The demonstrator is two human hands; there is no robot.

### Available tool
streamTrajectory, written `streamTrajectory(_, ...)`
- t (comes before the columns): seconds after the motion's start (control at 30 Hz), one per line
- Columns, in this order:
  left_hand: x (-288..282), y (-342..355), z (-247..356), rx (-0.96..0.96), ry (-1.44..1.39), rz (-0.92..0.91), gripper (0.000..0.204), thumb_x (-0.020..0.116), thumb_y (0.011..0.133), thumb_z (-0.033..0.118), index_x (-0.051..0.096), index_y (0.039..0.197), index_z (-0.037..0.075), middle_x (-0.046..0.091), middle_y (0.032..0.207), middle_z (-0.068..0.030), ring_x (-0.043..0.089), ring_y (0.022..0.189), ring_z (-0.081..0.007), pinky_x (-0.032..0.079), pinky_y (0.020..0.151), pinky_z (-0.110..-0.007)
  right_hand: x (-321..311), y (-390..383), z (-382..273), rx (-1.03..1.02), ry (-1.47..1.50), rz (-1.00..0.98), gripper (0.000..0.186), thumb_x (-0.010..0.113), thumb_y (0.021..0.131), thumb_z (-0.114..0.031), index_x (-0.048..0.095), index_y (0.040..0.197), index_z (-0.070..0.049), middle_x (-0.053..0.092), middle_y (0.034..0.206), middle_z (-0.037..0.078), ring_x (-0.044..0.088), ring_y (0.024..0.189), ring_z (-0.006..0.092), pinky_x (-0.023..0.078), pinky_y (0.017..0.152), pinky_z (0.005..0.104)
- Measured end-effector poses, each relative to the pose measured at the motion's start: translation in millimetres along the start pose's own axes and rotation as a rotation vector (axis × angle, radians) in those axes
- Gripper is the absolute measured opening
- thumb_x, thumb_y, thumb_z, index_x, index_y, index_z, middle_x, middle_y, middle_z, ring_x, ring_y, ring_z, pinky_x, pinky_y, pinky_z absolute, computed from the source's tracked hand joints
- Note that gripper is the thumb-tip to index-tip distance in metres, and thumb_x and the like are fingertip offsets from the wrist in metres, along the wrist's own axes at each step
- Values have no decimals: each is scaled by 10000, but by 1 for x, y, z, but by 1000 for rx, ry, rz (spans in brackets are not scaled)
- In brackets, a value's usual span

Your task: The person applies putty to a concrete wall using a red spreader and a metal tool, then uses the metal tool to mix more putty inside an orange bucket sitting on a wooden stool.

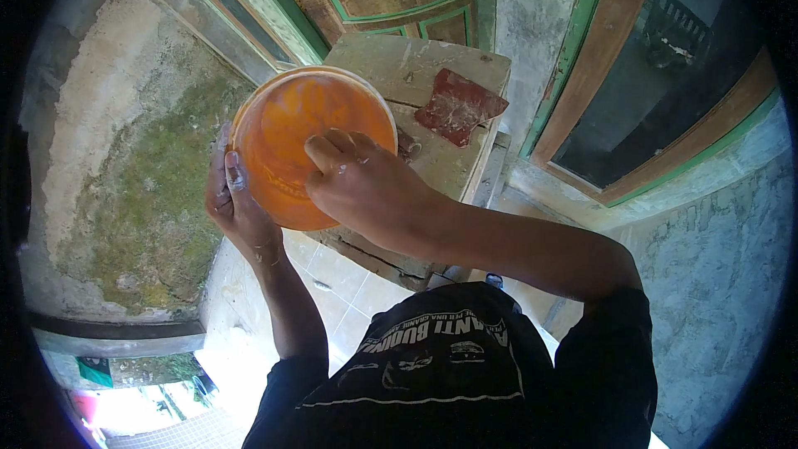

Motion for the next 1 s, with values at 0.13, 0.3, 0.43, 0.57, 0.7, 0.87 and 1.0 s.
streamTrajectory(0.13, 5, -2, 9, 28, 47, -20, 370, 461, 964, 159, 533, 1242, -76, 618, 1162, -177, 600, 1043, -224, 470, 914, -346, 13, -1, -6, -38, 143, 142, 147, 604, 697, -43, 628, 831, 13, 514, 968, 111, 553, 978, 244, 481, 871, 354)
streamTrajectory(0.3, -2, 2, 0, 3, 21, -4, 360, 464, 960, 147, 542, 1235, -72, 622, 1154, -172, 599, 1041, -222, 471, 910, -344, 5, -5, 4, 7, -7, 73, 99, 631, 661, -55, 621, 741, 4, 530, 899, 118, 574, 936, 245, 510, 834, 354)
streamTrajectory(0.43, 3, 0, 3, 0, 21, -4, 366, 456, 963, 150, 537, 1238, -77, 620, 1155, -174, 599, 1039, -216, 474, 904, -336, 0, 4, 0, 85, 39, 20, 157, 605, 698, -34, 634, 846, 12, 527, 988, 117, 555, 1014, 251, 474, 877, 341)
streamTrajectory(0.57, 7, 1, 8, 23, 15, -5, 369, 447, 966, 151, 534, 1237, -84, 620, 1154, -176, 600, 1035, -216, 473, 904, -335, 15, 2, -4, 28, 124, 149, 177, 616, 681, -30, 629, 855, -5, 524, 954, 104, 571, 966, 240, 493, 849, 330)
streamTrajectory(0.7, -5, 9, -1, -13, 7, 3, 367, 451, 963, 151, 541, 1233, -81, 625, 1147, -180, 603, 1028, -214, 474, 898, -330, 5, -2, 2, 90, -44, -70, 218, 624, 729, -37, 639, 947, -33, 546, 954, 95, 591, 946, 232, 515, 817, 317)
streamTrajectory(0.87, 1, 9, 7, 58, 82, -37, 359, 456, 959, 149, 555, 1219, -78, 631, 1137, -178, 608, 1014, -209, 476, 890, -330, -4, 5, 10, 167, 31, 216, 293, 631, 712, -69, 618, 994, 9, 559, 822, 97, 618, 838, 190, 553, 645, 243)
streamTrajectory(1.0, 11, 7, 8, 109, 70, -53, 354, 454, 957, 136, 555, 1215, -84, 634, 1131, -177, 612, 1000, -211, 480, 881, -329, 5, 13, 15, 145, -30, 320, 324, 630, 735, -55, 591, 1048, 24, 549, 871, 95, 629, 795, 186, 554, 639, 225)
Point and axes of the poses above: each hand's wrist, its own y-axis towards the middle knuckle, its own x-axis out of the palm, z = x × y, the point moved 2 cm from there along y, towards the middle knuckle
